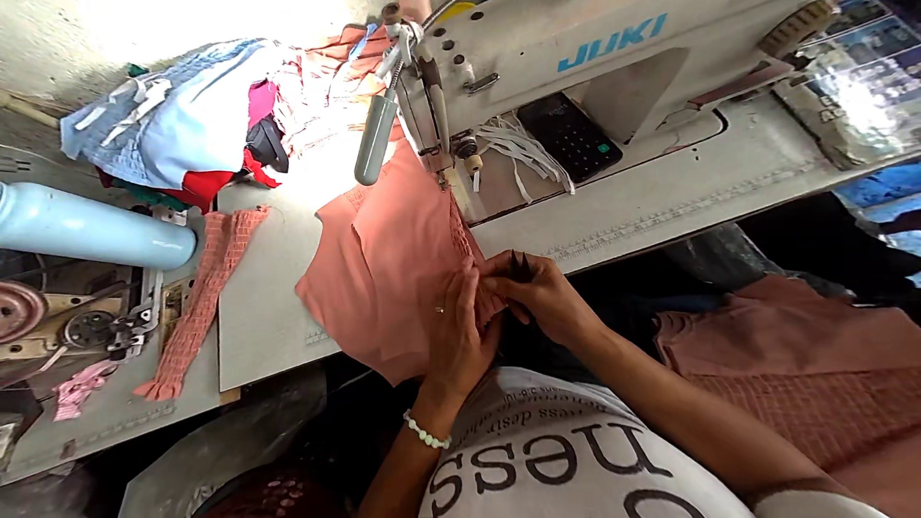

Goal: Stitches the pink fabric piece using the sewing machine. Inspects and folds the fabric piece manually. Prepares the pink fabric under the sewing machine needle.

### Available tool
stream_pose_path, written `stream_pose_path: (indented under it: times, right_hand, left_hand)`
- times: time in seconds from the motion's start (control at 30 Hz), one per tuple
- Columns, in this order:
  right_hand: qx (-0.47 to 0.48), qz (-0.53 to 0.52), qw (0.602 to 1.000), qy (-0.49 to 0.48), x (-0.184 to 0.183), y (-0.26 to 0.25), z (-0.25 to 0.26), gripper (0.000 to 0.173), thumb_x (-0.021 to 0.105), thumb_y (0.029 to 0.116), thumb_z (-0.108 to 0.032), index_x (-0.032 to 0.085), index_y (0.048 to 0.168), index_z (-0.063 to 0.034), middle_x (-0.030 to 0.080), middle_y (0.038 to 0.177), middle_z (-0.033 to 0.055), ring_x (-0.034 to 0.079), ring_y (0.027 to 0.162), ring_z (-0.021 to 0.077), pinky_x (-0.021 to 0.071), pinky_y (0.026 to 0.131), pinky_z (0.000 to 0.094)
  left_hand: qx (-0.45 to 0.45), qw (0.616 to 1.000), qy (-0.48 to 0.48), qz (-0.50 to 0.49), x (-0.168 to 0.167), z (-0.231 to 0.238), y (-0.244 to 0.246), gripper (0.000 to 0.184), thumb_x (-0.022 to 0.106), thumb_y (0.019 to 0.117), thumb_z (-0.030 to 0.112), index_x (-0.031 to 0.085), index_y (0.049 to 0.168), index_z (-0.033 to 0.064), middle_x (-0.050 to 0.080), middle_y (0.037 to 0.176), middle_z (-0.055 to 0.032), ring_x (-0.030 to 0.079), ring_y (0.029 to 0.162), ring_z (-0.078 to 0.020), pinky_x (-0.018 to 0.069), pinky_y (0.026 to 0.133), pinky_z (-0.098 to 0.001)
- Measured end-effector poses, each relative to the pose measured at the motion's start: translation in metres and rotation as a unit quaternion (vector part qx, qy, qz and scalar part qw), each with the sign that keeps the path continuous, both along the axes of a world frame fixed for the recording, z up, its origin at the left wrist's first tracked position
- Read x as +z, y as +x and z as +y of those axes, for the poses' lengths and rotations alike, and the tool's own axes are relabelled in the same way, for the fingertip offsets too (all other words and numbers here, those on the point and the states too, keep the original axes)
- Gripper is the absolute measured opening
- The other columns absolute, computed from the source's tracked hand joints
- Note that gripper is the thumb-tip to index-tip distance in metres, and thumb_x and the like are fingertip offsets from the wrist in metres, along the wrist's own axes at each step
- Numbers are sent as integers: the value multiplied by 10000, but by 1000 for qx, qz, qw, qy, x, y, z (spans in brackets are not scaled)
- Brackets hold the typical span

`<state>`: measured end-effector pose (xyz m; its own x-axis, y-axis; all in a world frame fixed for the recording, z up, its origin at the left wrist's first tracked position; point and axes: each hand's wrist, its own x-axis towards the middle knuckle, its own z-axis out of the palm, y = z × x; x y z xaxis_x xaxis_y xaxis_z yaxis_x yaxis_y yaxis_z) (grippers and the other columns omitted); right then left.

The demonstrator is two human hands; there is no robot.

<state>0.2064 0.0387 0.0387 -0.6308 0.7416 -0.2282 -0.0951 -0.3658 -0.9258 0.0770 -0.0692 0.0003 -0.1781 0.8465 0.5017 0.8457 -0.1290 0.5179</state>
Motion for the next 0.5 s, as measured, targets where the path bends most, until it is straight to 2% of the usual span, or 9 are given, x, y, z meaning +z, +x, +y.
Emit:
stream_pose_path:
  times: [0.07, 0.13, 0.2, 0.27, 0.3, 0.37, 0.4, 0.43, 0.5]
  right_hand:
    - [4, -18, 1000, 2, 0, 3, -1, 288, 702, 909, 12, 625, 1182, -42, 706, 819, 31, 522, 491, 25, 406, 428, 153]
    - [12, -41, 999, -13, -1, 6, -2, 379, 738, 881, 5, 600, 1231, -43, 694, 803, 26, 522, 483, 28, 401, 420, 155]
    - [21, -75, 997, -6, -4, 6, -6, 384, 769, 868, -30, 611, 1218, -39, 670, 791, 8, 516, 488, 28, 397, 422, 159]
    - [17, -122, 991, 52, -11, 5, -11, 389, 796, 854, -94, 625, 1199, -39, 664, 801, 0, 550, 535, 27, 431, 459, 168]
    - [11, -152, 984, 96, -14, 5, -14, 389, 798, 849, -133, 629, 1187, -44, 660, 801, -6, 574, 578, 29, 462, 507, 181]
    - [-1, -192, 969, 158, -18, 5, -21, 379, 788, 853, -154, 627, 1169, -22, 646, 789, 2, 594, 633, 46, 502, 597, 213]
    - [-8, -200, 964, 175, -19, 5, -25, 373, 785, 852, -146, 624, 1160, -11, 650, 787, 10, 607, 645, 50, 520, 622, 220]
    - [-13, -204, 961, 184, -20, 6, -27, 371, 788, 849, -141, 620, 1151, -5, 655, 785, 12, 616, 650, 49, 530, 633, 219]
    - [-19, -204, 959, 196, -20, 7, -29, 377, 797, 849, -143, 606, 1144, -5, 647, 782, 6, 609, 658, 39, 522, 644, 206]
  left_hand:
    - [19, 999, 18, 34, 9, 0, -9, 372, 633, 869, -27, 683, 1236, -57, 737, 1138, -190, 702, 1088, -304, 547, 971, -398]
    - [13, 995, 40, 88, 19, -1, -23, 285, 584, 915, -49, 790, 1084, 53, 737, 901, -101, 668, 920, -242, 508, 885, -347]
    - [-14, 989, 29, 142, 25, -1, -32, 286, 575, 931, -38, 804, 1024, 105, 679, 788, -66, 636, 853, -233, 458, 876, -384]
    - [-25, 984, -14, 175, 23, 0, -31, 289, 602, 901, -53, 788, 1060, 100, 688, 823, -86, 660, 861, -264, 467, 906, -452]
    - [-28, 982, -42, 183, 19, 1, -29, 330, 628, 863, -48, 768, 1130, 84, 709, 879, -108, 678, 881, -295, 481, 900, -492]
    - [-32, 977, -94, 187, 8, 1, -23, 524, 710, 742, 60, 699, 1266, 54, 718, 988, -158, 681, 942, -376, 486, 864, -575]
    - [-28, 977, -101, 188, 4, 1, -19, 568, 737, 711, 145, 698, 1270, 55, 701, 997, -165, 664, 941, -391, 476, 839, -591]
    - [-20, 977, -94, 188, 1, 0, -16, 522, 750, 724, 203, 721, 1227, 68, 691, 1013, -162, 651, 946, -388, 462, 836, -590]
    - [-5, 981, -59, 186, -1, -1, -13, 287, 749, 809, 193, 763, 1083, 104, 701, 1177, -149, 657, 1062, -360, 458, 888, -566]
